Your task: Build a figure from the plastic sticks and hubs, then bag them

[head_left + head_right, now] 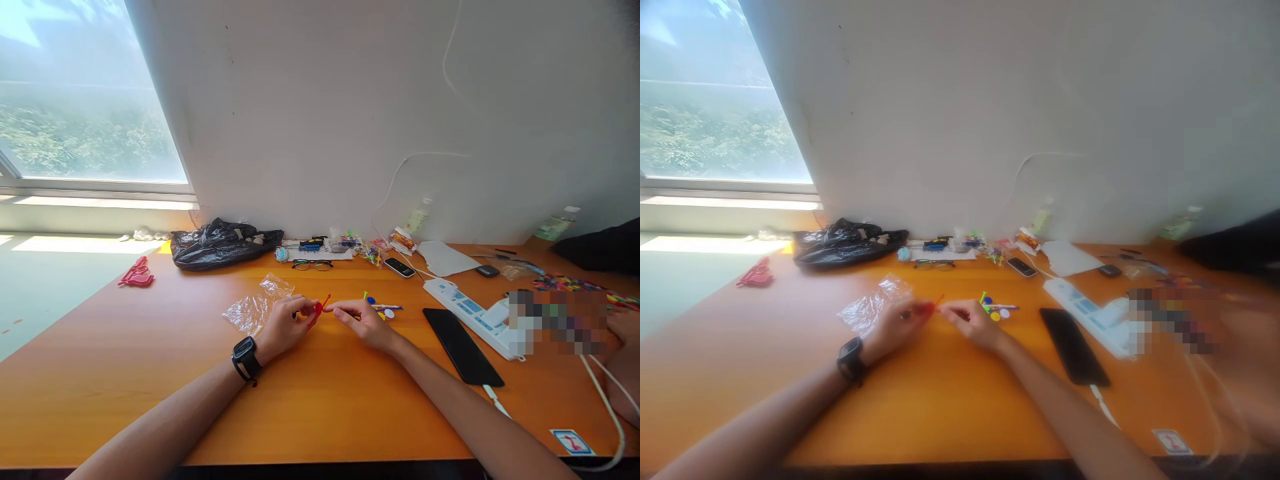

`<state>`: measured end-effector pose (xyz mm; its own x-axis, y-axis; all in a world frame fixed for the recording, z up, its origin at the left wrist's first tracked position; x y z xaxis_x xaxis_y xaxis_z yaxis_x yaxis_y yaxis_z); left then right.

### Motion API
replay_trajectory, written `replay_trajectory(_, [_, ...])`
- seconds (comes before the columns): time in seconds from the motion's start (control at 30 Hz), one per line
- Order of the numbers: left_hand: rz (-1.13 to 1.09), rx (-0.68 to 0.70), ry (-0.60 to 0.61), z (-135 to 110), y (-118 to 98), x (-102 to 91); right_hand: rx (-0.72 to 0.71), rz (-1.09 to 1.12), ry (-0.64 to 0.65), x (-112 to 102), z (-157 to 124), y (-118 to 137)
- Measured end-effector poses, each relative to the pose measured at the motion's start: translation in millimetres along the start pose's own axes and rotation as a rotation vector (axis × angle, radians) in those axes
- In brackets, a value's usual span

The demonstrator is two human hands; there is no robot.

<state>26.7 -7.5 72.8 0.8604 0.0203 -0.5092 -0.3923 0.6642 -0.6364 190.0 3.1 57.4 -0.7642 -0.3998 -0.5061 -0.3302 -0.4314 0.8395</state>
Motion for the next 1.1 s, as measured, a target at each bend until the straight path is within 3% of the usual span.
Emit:
replay_trajectory(0.2, [0.016,0.016,0.033,1.6,-4.8,1.5,-0.018,0.031,-0.071,-8.5,0.4,7.2])
replay_trajectory(0.5, [-0.016,0.011,-0.006,-0.5,1.4,1.3,0.016,0.06,0.037,3.2,1.3,-5.3])
replay_trajectory(0.8, [0.014,0.006,0.005,0.7,-0.2,0.8,0.015,0.045,-0.029,-4.8,1.2,3.8])
replay_trajectory(1.1, [0.023,0.011,-0.008,0.0,-1.1,-0.1,0.012,0.058,0.022,1.3,1.0,-1.7])
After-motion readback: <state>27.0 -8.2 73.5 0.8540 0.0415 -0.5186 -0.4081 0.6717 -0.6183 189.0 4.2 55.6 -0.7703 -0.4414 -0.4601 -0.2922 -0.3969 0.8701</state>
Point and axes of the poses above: each hand's wrist, its own z-axis towards the middle knuckle, its own x-axis out of the palm, y = z × x, the point moved 10 cm from there along z, towards the middle knuckle, and after that the axes turned 4 degrees about y, right-handed, at the moved point
